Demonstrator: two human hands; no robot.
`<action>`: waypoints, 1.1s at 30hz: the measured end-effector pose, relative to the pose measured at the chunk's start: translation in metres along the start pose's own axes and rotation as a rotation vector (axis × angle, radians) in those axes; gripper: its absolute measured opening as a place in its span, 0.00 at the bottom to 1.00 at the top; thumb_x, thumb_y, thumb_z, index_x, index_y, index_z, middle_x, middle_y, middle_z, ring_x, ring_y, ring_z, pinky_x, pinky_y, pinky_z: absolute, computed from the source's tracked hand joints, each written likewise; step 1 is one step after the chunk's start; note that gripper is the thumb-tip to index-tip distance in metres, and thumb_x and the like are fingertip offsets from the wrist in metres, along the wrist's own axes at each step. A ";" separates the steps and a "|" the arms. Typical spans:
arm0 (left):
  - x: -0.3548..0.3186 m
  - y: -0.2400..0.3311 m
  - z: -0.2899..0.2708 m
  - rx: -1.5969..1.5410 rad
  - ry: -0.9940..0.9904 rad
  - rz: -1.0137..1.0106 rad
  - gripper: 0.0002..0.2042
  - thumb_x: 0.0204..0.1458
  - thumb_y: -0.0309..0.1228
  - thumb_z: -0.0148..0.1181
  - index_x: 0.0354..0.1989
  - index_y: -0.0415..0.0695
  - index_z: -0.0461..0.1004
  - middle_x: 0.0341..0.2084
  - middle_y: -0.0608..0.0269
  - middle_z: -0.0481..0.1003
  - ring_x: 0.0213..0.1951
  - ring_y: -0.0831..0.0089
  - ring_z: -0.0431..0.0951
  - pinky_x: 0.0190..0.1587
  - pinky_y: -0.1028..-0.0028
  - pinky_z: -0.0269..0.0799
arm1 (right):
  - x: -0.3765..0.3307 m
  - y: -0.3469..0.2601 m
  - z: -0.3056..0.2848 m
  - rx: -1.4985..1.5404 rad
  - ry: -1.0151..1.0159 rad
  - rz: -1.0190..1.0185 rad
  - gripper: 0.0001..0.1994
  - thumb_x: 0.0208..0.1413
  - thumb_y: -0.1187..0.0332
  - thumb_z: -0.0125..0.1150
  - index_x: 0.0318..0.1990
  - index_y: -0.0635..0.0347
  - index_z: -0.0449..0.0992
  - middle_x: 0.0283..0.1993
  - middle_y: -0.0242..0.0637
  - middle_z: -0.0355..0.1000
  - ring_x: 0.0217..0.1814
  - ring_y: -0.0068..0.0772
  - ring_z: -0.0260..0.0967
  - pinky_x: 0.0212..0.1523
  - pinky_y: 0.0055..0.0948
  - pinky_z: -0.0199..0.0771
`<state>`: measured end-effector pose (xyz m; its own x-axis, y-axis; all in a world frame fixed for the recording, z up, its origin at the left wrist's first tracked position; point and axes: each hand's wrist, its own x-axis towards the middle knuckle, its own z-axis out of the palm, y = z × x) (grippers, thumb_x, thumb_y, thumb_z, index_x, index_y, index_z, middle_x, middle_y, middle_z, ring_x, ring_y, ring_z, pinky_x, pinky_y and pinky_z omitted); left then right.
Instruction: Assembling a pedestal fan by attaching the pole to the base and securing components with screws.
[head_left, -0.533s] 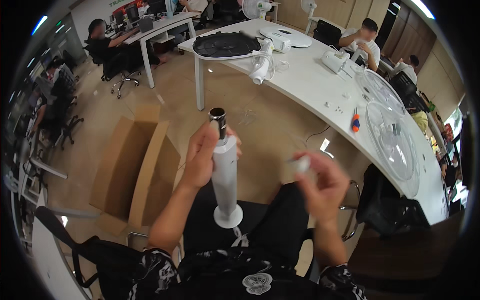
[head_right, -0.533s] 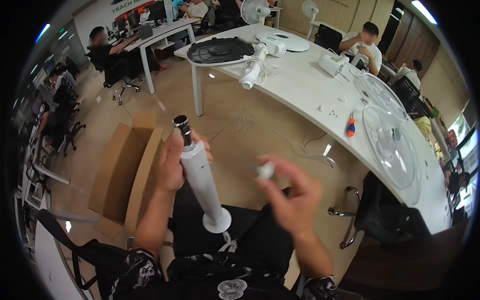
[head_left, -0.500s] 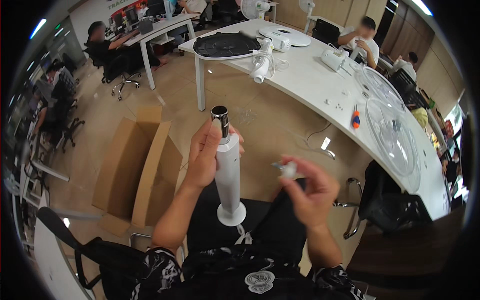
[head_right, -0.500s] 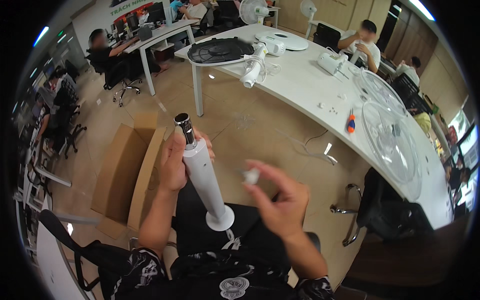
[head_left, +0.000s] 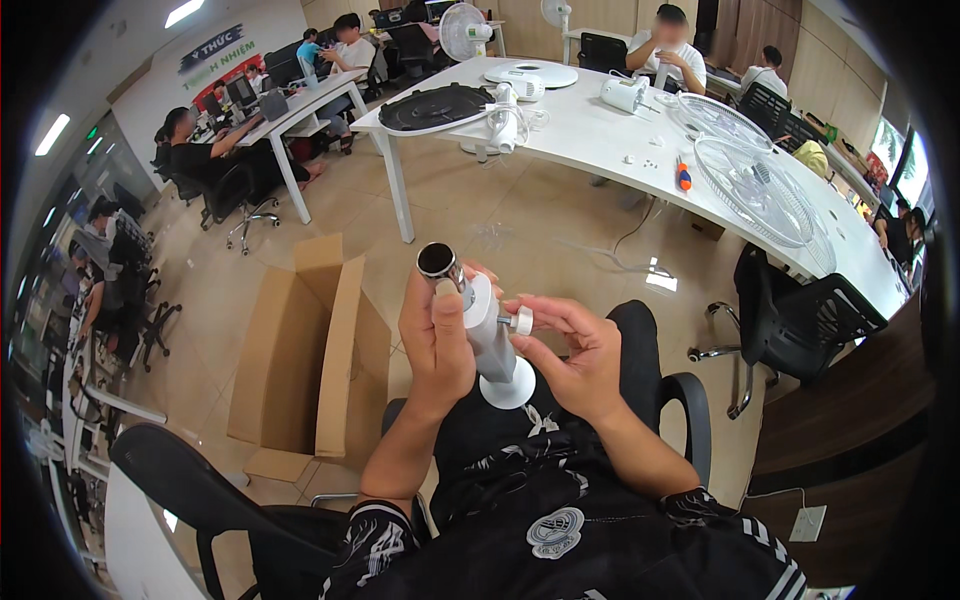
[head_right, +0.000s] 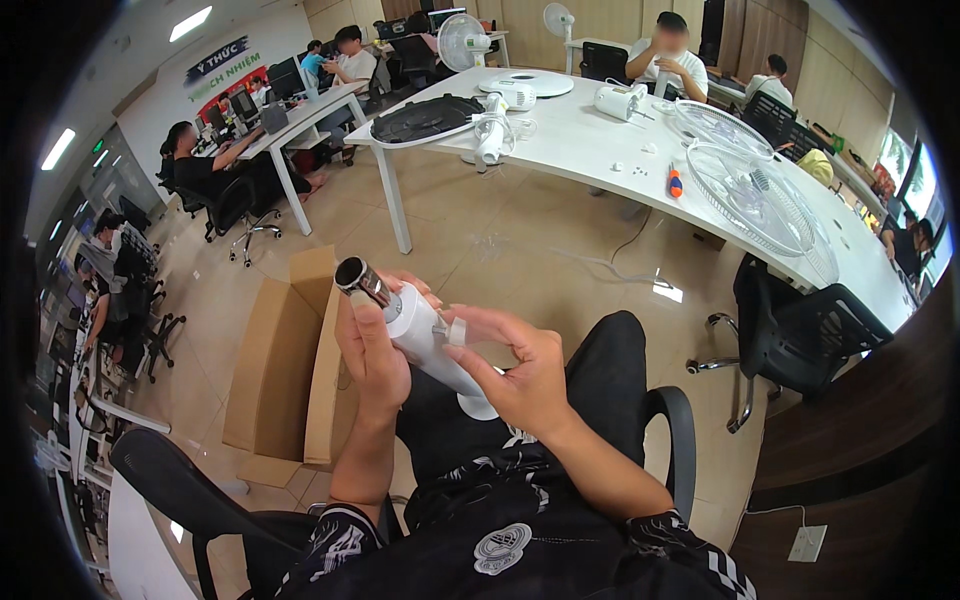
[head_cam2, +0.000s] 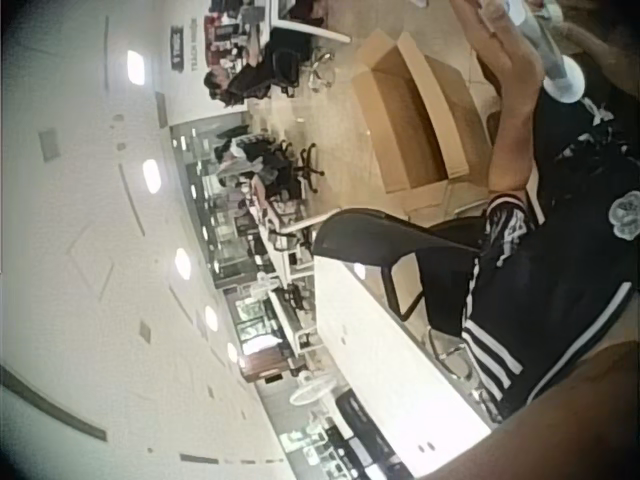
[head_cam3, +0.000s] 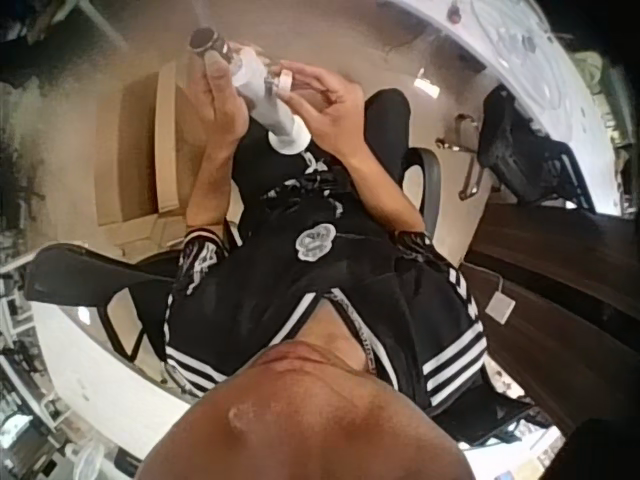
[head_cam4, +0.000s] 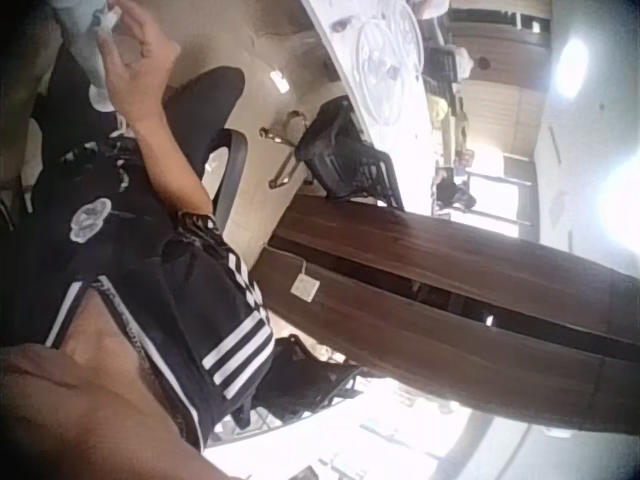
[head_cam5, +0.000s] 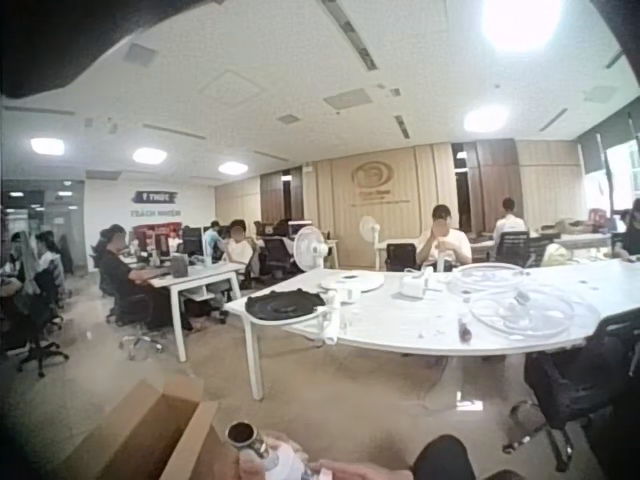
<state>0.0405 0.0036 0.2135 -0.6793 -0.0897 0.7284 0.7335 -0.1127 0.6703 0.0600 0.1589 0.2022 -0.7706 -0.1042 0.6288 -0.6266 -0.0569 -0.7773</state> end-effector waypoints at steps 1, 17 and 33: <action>-0.003 0.002 -0.002 -0.002 0.000 0.000 0.23 0.67 0.50 0.40 0.44 0.38 0.64 0.36 0.50 0.73 0.35 0.67 0.78 0.39 0.69 0.75 | 0.000 -0.004 0.001 -0.002 0.000 0.000 0.17 0.50 0.82 0.66 0.49 0.70 0.75 0.44 0.46 0.79 0.48 0.29 0.78 0.52 0.28 0.75; -0.006 -0.009 -0.025 -0.080 0.053 0.010 0.18 0.65 0.45 0.46 0.45 0.38 0.65 0.37 0.53 0.73 0.38 0.72 0.75 0.41 0.73 0.71 | 0.011 0.018 0.022 -0.044 0.088 0.112 0.10 0.47 0.75 0.73 0.36 0.66 0.79 0.27 0.35 0.79 0.28 0.19 0.75 0.32 0.20 0.72; -0.015 0.016 -0.021 -0.068 -0.065 0.008 0.23 0.66 0.52 0.42 0.46 0.39 0.64 0.37 0.52 0.73 0.35 0.70 0.77 0.39 0.70 0.73 | -0.004 -0.005 0.015 -0.179 0.006 0.175 0.07 0.55 0.74 0.65 0.28 0.68 0.80 0.21 0.39 0.76 0.22 0.21 0.72 0.27 0.22 0.70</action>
<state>0.0619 -0.0173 0.2099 -0.6687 -0.0264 0.7431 0.7344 -0.1797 0.6545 0.0679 0.1446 0.2030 -0.8697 -0.0909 0.4851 -0.4935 0.1388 -0.8586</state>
